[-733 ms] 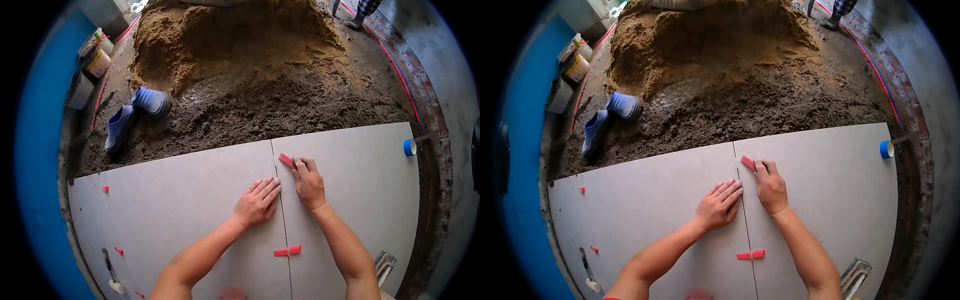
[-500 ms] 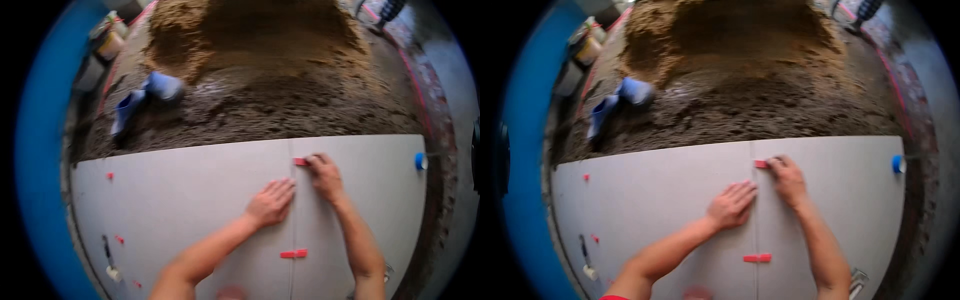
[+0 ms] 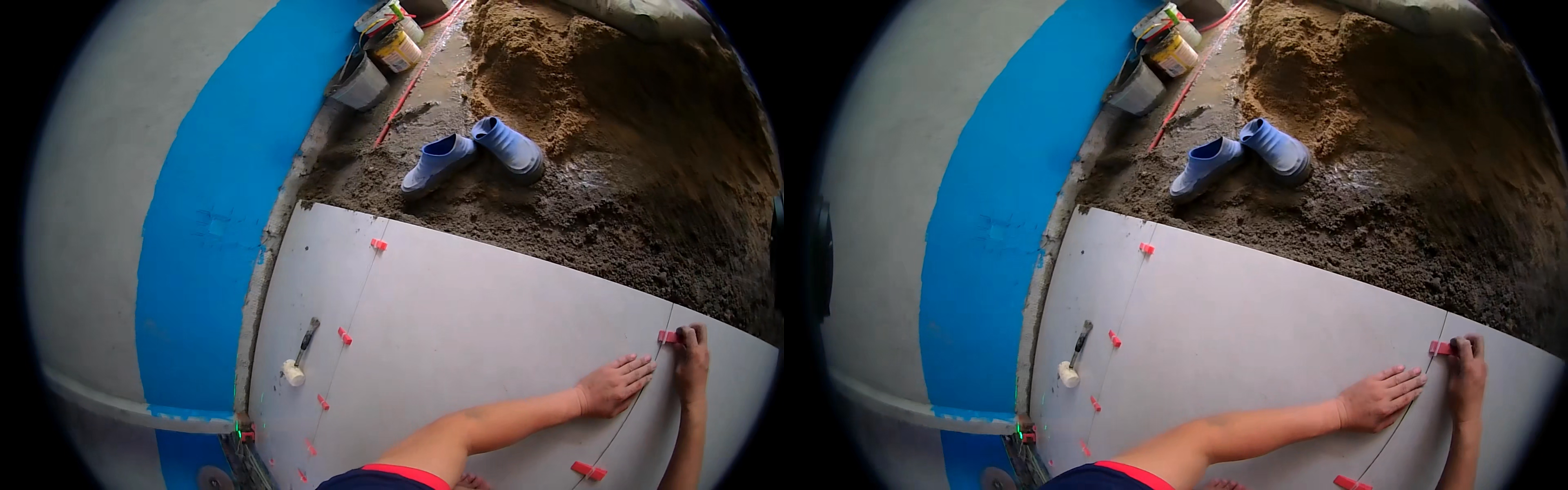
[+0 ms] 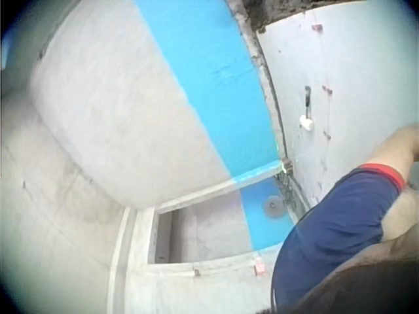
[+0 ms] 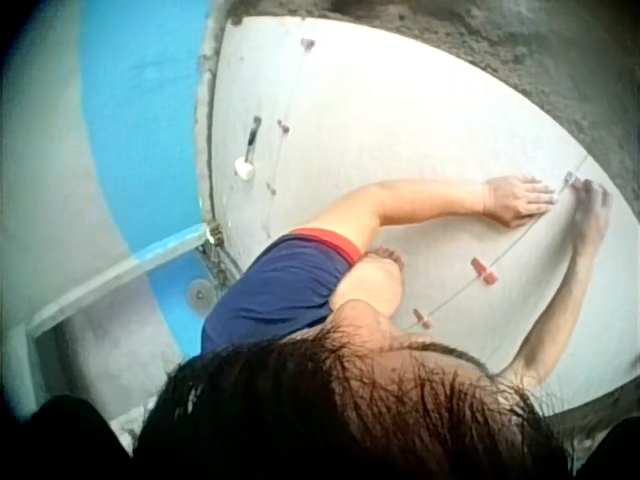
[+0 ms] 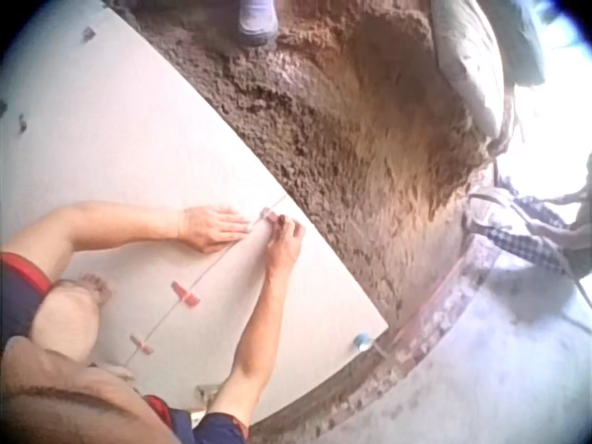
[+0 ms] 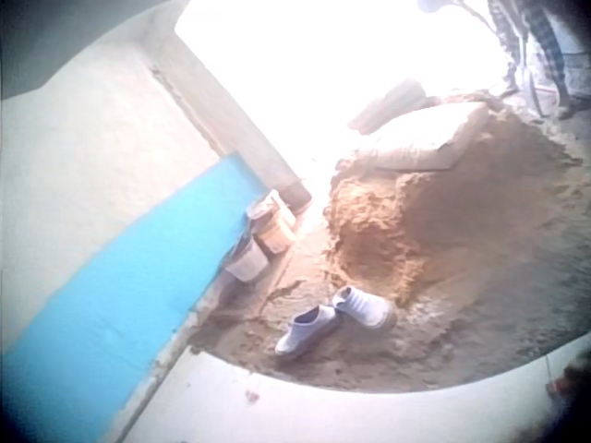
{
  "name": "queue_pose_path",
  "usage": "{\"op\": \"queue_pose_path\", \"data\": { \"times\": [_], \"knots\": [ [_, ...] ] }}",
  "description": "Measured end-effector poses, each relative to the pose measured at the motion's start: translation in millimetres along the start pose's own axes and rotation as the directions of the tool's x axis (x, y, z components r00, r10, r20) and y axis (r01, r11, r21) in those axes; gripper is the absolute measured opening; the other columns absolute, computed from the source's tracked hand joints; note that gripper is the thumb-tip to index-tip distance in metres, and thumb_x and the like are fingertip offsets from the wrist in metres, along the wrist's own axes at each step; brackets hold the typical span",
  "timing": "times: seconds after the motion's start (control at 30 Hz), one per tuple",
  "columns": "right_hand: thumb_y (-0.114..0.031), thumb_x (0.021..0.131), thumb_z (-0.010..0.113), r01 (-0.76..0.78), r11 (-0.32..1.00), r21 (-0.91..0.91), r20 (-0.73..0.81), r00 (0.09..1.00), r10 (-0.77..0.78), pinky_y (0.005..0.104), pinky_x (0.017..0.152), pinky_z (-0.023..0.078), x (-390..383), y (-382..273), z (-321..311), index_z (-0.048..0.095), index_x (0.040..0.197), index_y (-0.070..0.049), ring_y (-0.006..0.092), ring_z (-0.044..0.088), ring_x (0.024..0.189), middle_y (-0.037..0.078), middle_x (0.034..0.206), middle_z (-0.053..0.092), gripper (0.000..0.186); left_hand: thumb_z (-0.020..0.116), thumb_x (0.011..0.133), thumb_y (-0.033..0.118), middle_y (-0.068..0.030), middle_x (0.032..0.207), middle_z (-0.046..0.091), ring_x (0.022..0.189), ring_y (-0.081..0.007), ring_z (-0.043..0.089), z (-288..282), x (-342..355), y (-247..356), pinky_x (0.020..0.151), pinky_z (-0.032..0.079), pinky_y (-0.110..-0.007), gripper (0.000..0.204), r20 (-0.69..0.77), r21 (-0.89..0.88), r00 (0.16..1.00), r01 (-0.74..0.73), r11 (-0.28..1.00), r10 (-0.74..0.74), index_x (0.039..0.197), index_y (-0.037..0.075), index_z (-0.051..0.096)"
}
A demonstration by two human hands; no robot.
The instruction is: The person installs tiles on a floor by placing spacers and clips between them, applying mortar with a trowel, and tapping the tiles into place with a rubber mallet.
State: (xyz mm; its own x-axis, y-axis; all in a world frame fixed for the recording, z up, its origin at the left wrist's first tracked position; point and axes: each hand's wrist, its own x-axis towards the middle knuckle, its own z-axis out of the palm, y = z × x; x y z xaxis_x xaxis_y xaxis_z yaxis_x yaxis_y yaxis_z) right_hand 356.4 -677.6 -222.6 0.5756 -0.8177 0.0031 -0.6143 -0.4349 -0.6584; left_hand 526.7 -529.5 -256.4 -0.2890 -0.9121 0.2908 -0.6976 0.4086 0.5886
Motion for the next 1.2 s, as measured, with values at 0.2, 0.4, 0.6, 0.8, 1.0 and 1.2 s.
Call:
{"op": "queue_pose_path", "data": {
  "times": [0.2,0.4,0.6,0.8,1.0,1.2],
  "knots": [
    [-0.014,0.089,0.064,0.017,0.985,-0.170,-0.214,0.975,-0.054,0.0467,0.086,0.047,-16,-25,1,0.048,0.119,0.000,0.0431,0.056,0.096,0.021,0.113,0.051,0.037,0.056,0.086,0.016,-0.0195,0.144,0.045,0.138,-0.0334,0.039,2,5,-1,0.114,0.031,-0.048,0.049,0.019,-0.021,1.000,0.011,1.000,-0.011,0.129,-0.007,0.050],
    [-0.060,0.093,0.048,-0.401,0.770,-0.497,0.027,0.879,0.476,0.0485,0.082,0.047,-20,-16,12,0.050,0.110,-0.002,0.0410,0.059,0.097,0.021,0.107,0.060,0.061,0.057,0.085,0.016,-0.0208,0.142,0.046,0.136,-0.0337,0.041,7,4,-2,0.114,0.031,-0.049,0.047,-0.032,-0.041,0.999,0.005,0.999,-0.006,0.126,-0.007,0.051],
    [-0.065,0.089,0.051,-0.536,0.754,-0.379,-0.031,0.822,0.569,0.0489,0.080,0.048,13,-48,19,0.058,0.101,-0.002,0.0404,0.063,0.090,0.020,0.095,0.064,0.065,0.056,0.085,0.019,-0.0222,0.143,0.044,0.138,-0.0349,0.037,13,5,-1,0.115,0.027,-0.050,0.045,-0.016,-0.095,1.000,0.018,0.995,-0.019,0.121,-0.008,0.053],
    [-0.060,0.090,0.054,-0.339,0.776,-0.532,0.109,0.881,0.460,0.0479,0.073,0.049,26,-49,2,0.069,0.083,-0.001,0.0391,0.065,0.079,0.021,0.081,0.068,0.061,0.052,0.087,0.021,-0.0238,0.145,0.042,0.140,-0.0350,0.034,16,1,-2,0.116,0.025,-0.049,0.047,0.015,-0.089,0.999,0.046,0.995,-0.045,0.124,-0.008,0.053],
    [-0.059,0.092,0.051,-0.390,0.778,-0.492,0.057,0.878,0.476,0.0458,0.069,0.051,23,-53,19,0.076,0.088,-0.010,0.0391,0.066,0.074,0.020,0.078,0.068,0.056,0.051,0.087,0.022,-0.0236,0.145,0.042,0.140,-0.0345,0.034,13,-2,-3,0.117,0.024,-0.048,0.049,0.060,-0.134,0.996,0.070,0.989,-0.063,0.125,-0.009,0.052],
    [-0.049,0.096,0.046,-0.515,0.779,-0.357,0.074,0.816,0.573,0.0410,0.076,0.052,30,-59,9,0.078,0.091,-0.018,0.0308,0.069,0.082,0.013,0.085,0.072,0.045,0.052,0.084,0.019,-0.0251,0.140,0.047,0.134,-0.0359,0.042,25,4,-5,0.113,0.032,-0.047,0.048,0.035,-0.150,0.999,0.037,0.988,-0.032,0.124,-0.009,0.053]
  ]
}}
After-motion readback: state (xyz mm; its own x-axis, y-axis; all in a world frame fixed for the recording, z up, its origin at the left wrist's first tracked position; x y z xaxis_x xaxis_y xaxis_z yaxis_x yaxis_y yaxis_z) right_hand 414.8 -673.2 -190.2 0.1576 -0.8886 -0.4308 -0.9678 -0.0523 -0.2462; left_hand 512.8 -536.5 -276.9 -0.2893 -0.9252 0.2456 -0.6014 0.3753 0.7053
